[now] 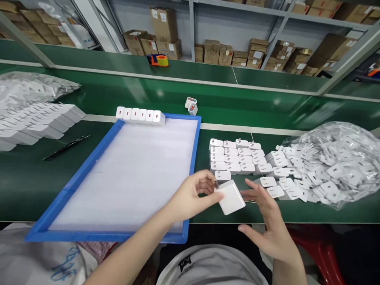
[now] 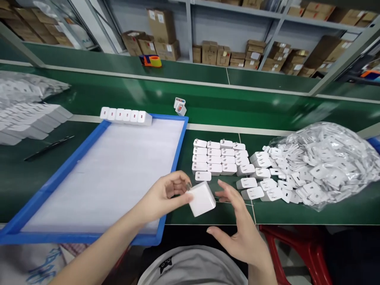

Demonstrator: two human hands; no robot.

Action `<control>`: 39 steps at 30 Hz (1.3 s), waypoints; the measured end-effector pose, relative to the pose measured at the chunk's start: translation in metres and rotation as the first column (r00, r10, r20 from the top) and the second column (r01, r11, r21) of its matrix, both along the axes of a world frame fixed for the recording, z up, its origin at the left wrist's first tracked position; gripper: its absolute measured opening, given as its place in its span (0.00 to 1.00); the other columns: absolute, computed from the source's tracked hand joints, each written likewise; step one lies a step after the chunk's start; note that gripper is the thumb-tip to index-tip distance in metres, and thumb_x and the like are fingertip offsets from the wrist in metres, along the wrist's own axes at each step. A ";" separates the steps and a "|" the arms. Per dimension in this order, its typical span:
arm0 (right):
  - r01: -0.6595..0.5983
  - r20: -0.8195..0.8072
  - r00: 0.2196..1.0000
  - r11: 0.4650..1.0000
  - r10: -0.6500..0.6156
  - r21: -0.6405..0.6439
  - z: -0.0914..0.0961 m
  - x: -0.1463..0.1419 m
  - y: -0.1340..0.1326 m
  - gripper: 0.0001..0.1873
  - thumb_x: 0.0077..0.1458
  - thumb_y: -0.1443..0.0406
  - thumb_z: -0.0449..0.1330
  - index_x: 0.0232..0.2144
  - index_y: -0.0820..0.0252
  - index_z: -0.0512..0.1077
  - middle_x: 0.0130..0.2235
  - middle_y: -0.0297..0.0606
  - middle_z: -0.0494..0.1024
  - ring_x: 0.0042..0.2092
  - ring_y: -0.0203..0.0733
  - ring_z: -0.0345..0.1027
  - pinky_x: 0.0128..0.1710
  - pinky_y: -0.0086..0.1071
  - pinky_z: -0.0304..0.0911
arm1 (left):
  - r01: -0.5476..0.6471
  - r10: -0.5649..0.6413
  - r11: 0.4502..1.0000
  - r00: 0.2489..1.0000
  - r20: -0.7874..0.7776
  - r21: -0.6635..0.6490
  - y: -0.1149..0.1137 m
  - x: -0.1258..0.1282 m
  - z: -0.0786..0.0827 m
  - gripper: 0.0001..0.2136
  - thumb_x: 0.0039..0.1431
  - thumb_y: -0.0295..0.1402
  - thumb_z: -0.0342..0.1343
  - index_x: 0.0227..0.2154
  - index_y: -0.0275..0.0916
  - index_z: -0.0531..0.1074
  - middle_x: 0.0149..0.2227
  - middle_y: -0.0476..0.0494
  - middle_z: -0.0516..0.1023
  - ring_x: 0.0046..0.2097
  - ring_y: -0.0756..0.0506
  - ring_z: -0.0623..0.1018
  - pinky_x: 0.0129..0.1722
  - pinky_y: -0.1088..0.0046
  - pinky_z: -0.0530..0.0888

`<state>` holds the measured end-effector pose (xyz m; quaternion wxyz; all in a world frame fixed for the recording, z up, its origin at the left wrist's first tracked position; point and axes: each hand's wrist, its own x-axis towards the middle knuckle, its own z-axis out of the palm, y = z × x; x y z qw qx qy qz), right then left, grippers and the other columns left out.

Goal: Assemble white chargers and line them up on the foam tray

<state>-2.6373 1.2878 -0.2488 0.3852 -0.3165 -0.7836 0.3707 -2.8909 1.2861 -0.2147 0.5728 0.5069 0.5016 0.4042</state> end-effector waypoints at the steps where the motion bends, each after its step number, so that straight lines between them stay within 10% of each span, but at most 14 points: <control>1: -0.054 0.000 0.999 0.999 0.054 -0.004 0.000 -0.003 0.000 0.46 0.62 0.68 0.65 0.72 0.44 0.45 0.72 0.44 0.54 0.63 0.46 0.64 0.60 0.39 0.68 | 0.014 -0.003 0.997 0.992 0.128 -0.079 0.000 -0.001 0.003 0.17 0.56 0.40 0.66 0.42 0.39 0.68 0.32 0.48 0.77 0.34 0.48 0.78 0.37 0.72 0.75; 7: -0.101 -0.178 0.981 0.988 0.080 -0.116 0.006 -0.027 0.003 0.33 0.61 0.66 0.65 0.66 0.46 0.63 0.65 0.47 0.64 0.65 0.50 0.62 0.53 0.36 0.73 | 0.178 -0.088 0.949 0.941 0.326 -0.259 0.003 0.000 0.004 0.18 0.58 0.47 0.65 0.39 0.35 0.73 0.30 0.45 0.77 0.32 0.48 0.78 0.33 0.74 0.75; 12: 0.034 -0.236 0.971 0.997 -0.050 -0.070 0.007 -0.045 0.003 0.25 0.59 0.68 0.68 0.57 0.48 0.72 0.55 0.45 0.70 0.54 0.45 0.72 0.42 0.31 0.77 | 0.091 -0.084 0.995 0.987 0.138 -0.046 -0.003 0.003 0.006 0.18 0.67 0.47 0.54 0.35 0.35 0.75 0.34 0.44 0.76 0.37 0.48 0.76 0.38 0.75 0.74; 21: 0.168 -0.189 0.970 0.983 -0.150 0.079 0.011 -0.056 -0.002 0.29 0.54 0.74 0.69 0.56 0.51 0.74 0.50 0.44 0.72 0.47 0.43 0.73 0.35 0.30 0.77 | 0.052 -0.058 0.993 0.997 0.049 0.106 -0.010 0.005 0.008 0.20 0.60 0.40 0.63 0.52 0.35 0.75 0.56 0.33 0.72 0.52 0.41 0.77 0.45 0.72 0.78; 39: 0.252 -0.124 0.966 0.935 -0.227 0.251 0.006 -0.062 -0.005 0.34 0.55 0.74 0.69 0.62 0.46 0.70 0.48 0.42 0.73 0.45 0.43 0.74 0.36 0.32 0.77 | 0.007 -0.007 1.000 0.947 0.322 0.001 -0.010 0.012 -0.001 0.17 0.57 0.41 0.68 0.43 0.34 0.80 0.45 0.36 0.81 0.44 0.44 0.80 0.43 0.72 0.78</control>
